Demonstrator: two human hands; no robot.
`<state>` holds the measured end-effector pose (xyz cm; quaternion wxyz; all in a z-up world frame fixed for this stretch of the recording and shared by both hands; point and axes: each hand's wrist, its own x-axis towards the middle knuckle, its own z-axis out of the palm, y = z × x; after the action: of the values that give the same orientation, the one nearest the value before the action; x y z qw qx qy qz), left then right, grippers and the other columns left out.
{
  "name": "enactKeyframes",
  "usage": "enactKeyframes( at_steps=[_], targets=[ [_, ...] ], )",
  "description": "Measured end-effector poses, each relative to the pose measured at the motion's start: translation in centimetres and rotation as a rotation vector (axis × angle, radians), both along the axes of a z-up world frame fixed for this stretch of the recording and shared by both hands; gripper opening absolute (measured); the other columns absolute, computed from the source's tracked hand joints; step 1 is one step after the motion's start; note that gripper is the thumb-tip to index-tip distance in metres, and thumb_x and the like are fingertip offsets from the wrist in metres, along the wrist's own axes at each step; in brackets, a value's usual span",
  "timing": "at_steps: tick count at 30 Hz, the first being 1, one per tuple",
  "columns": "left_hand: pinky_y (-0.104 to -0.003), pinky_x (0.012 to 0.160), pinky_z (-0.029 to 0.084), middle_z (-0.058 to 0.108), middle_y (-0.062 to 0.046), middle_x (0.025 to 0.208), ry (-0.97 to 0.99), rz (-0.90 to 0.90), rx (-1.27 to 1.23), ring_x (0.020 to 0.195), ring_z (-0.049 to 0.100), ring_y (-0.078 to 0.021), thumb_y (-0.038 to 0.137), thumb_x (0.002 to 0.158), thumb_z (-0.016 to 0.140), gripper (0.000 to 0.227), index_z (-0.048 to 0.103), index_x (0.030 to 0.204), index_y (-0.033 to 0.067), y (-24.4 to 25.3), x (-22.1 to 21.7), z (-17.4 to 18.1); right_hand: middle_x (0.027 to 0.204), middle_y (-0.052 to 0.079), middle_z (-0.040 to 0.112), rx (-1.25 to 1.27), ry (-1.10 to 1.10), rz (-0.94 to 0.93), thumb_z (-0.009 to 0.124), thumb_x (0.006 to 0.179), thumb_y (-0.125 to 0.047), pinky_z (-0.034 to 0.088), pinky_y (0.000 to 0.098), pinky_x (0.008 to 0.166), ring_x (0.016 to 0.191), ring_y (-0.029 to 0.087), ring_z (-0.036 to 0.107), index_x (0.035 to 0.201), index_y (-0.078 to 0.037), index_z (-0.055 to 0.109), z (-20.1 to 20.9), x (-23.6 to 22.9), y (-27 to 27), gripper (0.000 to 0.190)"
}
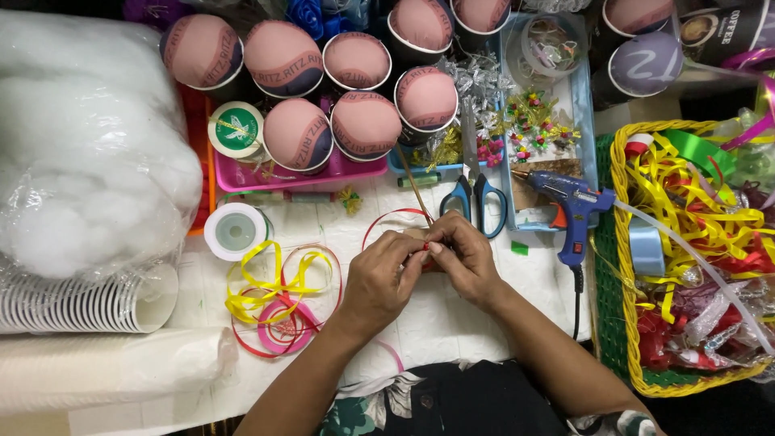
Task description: Tying thin red ribbons onto small cardboard tags and trimming the ends with scissors.
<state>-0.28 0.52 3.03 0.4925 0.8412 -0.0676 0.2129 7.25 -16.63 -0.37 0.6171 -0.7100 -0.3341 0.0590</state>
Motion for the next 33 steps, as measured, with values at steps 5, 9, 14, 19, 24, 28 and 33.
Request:
enactKeyframes(
  at_steps=[5, 9, 14, 19, 24, 28, 33],
  targets=[
    [-0.032, 0.062, 0.057, 0.065, -0.007, 0.081, 0.04, -0.017, -0.068, 0.072, 0.069, -0.0226, 0.015, 0.102, 0.06, 0.014, 0.071, 0.101, 0.0059, 0.1, 0.2, 0.4, 0.086, 0.013, 0.06, 0.007, -0.023, -0.005, 0.058, 0.102, -0.011, 0.047, 0.0333, 0.062, 0.071, 0.02, 0.056, 0.099, 0.002, 0.065, 0.4, 0.0, 0.2, 0.015],
    [-0.033, 0.062, 0.057, 0.065, -0.009, 0.081, 0.075, -0.023, -0.133, 0.073, 0.07, -0.0252, 0.013, 0.102, 0.059, 0.015, 0.072, 0.102, 0.0046, 0.3, 0.4, 1.5, 0.086, 0.013, 0.061, -0.016, -0.087, -0.034, 0.061, 0.1, -0.01, 0.048, 0.0325, 0.059, 0.069, 0.021, 0.056, 0.102, 0.002, 0.068, 1.0, -0.2, 0.6, 0.014],
    [-0.033, 0.058, 0.057, 0.066, -0.009, 0.078, 0.152, -0.029, -0.204, 0.071, 0.07, -0.0254, 0.013, 0.099, 0.063, 0.013, 0.074, 0.099, 0.0056, 0.3, 0.3, 0.9, 0.085, 0.011, 0.061, -0.058, -0.205, -0.067, 0.062, 0.097, -0.006, 0.049, 0.033, 0.055, 0.064, 0.022, 0.057, 0.101, 0.0, 0.069, 0.6, -0.4, 0.5, 0.01],
    [-0.031, 0.056, 0.056, 0.068, -0.011, 0.075, 0.255, -0.053, -0.308, 0.069, 0.071, -0.0229, 0.012, 0.096, 0.068, 0.012, 0.076, 0.096, 0.0037, 0.4, 0.4, -0.1, 0.082, 0.011, 0.06, -0.032, -0.26, -0.069, 0.06, 0.097, -0.003, 0.047, 0.0326, 0.05, 0.059, 0.022, 0.055, 0.099, -0.001, 0.067, 0.6, -0.2, 0.6, 0.007],
    [-0.03, 0.058, 0.056, 0.07, -0.011, 0.078, 0.315, -0.094, -0.378, 0.071, 0.071, -0.0209, 0.01, 0.093, 0.07, 0.011, 0.077, 0.097, 0.0037, 0.5, 0.2, -0.3, 0.082, 0.011, 0.059, -0.04, -0.339, -0.086, 0.059, 0.097, 0.0, 0.047, 0.0327, 0.047, 0.055, 0.022, 0.055, 0.098, -0.002, 0.065, 1.0, -0.3, 0.8, 0.007],
    [-0.03, 0.058, 0.056, 0.071, -0.012, 0.08, 0.325, -0.103, -0.391, 0.072, 0.071, -0.0214, 0.01, 0.092, 0.07, 0.011, 0.077, 0.097, 0.0038, 0.6, 0.2, 0.2, 0.079, 0.008, 0.059, -0.07, -0.436, -0.095, 0.061, 0.095, 0.001, 0.047, 0.0302, 0.045, 0.054, 0.019, 0.057, 0.094, -0.004, 0.065, 0.7, -0.1, 0.7, 0.006],
    [-0.033, 0.059, 0.056, 0.071, -0.013, 0.08, 0.32, -0.125, -0.465, 0.072, 0.071, -0.0219, 0.01, 0.094, 0.067, 0.014, 0.077, 0.099, 0.0017, 0.8, 0.3, 0.4, 0.081, 0.006, 0.062, -0.124, -0.759, -0.195, 0.064, 0.095, -0.004, 0.049, 0.0305, 0.048, 0.054, 0.019, 0.056, 0.089, -0.01, 0.066, 2.0, -0.3, 1.3, 0.009]
  ],
)
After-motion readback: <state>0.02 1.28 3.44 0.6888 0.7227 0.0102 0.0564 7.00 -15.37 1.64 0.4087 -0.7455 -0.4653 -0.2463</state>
